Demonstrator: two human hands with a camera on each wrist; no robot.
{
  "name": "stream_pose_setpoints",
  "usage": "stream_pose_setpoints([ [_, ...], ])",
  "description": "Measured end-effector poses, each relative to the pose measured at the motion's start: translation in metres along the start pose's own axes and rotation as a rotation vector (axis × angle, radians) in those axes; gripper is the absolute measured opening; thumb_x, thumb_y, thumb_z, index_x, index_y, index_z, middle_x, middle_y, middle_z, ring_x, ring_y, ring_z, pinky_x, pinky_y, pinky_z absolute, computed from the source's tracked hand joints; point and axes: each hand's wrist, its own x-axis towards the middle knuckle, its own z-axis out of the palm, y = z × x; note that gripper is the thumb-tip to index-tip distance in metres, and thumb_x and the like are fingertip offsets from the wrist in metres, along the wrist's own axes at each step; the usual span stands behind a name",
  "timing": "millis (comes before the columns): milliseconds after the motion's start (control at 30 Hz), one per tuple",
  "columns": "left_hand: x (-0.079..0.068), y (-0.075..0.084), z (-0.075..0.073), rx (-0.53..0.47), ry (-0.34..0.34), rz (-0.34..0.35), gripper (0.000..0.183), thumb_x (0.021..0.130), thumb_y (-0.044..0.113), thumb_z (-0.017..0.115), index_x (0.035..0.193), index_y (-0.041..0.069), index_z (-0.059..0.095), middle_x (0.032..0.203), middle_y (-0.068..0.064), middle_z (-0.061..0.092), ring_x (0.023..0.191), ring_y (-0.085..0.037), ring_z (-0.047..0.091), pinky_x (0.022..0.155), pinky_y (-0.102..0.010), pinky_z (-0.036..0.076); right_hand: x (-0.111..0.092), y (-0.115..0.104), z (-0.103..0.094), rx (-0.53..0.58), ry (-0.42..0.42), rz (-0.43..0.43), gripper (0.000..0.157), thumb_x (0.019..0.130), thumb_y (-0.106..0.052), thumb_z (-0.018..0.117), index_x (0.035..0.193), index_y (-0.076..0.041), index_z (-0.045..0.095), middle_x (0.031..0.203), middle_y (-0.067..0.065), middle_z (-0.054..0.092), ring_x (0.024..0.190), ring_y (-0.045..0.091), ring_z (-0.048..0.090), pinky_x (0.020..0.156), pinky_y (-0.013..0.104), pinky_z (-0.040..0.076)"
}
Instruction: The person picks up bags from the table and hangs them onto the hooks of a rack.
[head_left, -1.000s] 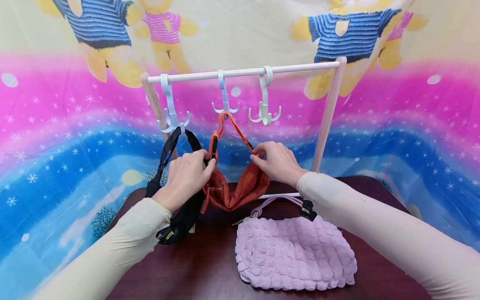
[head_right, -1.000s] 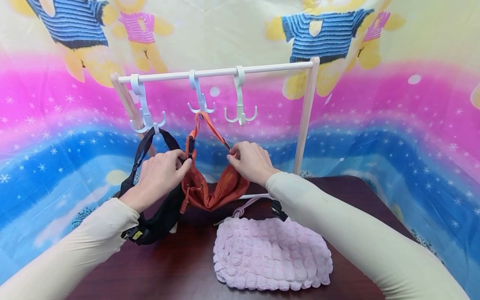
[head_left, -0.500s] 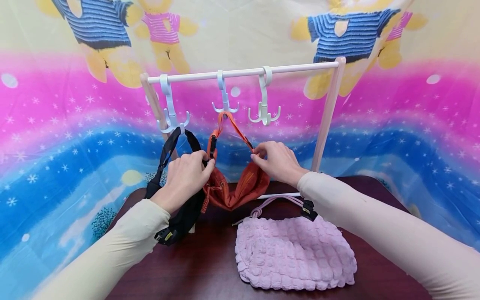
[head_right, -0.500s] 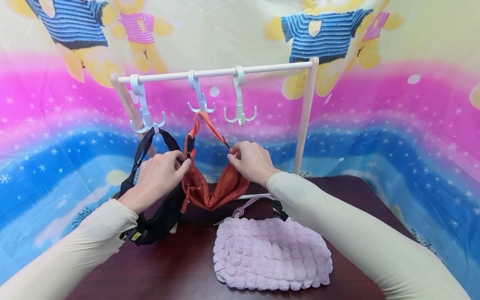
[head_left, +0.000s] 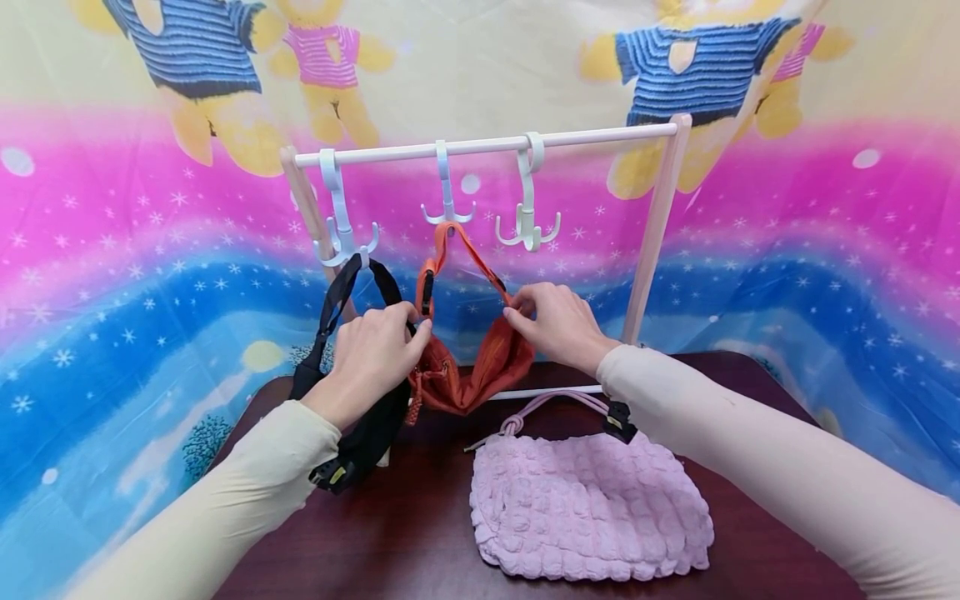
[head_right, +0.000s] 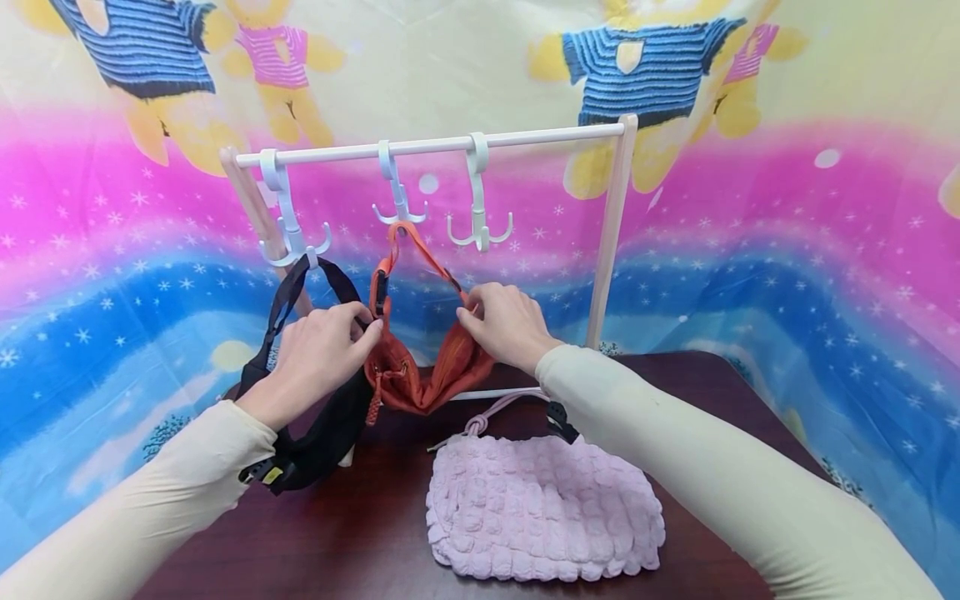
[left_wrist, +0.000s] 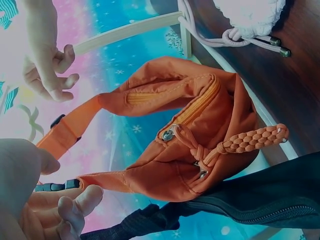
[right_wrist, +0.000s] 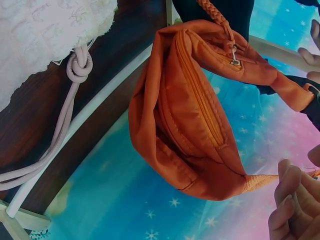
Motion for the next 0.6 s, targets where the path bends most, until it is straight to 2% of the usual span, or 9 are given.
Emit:
stream_pose_setpoints([
  [600, -0.006, -0.002, 0.005, -0.008, 0.008, 0.008, 0.032, 0.101, 0.039, 0.059, 0.112, 0.011, 0.070, 0.059, 0.000, 0.056, 0.048, -0.015, 0.051, 0.042, -0.030, 0.036, -0.010, 0.001, 0.008, 0.006, -0.019, -0.014, 0.022, 0.099, -0.033, 0.065, 0.104, -0.015, 0.076, 0.089, -0.002, 0.077, 0.078, 0.013, 0.070, 0.069, 0.037, 0.055],
])
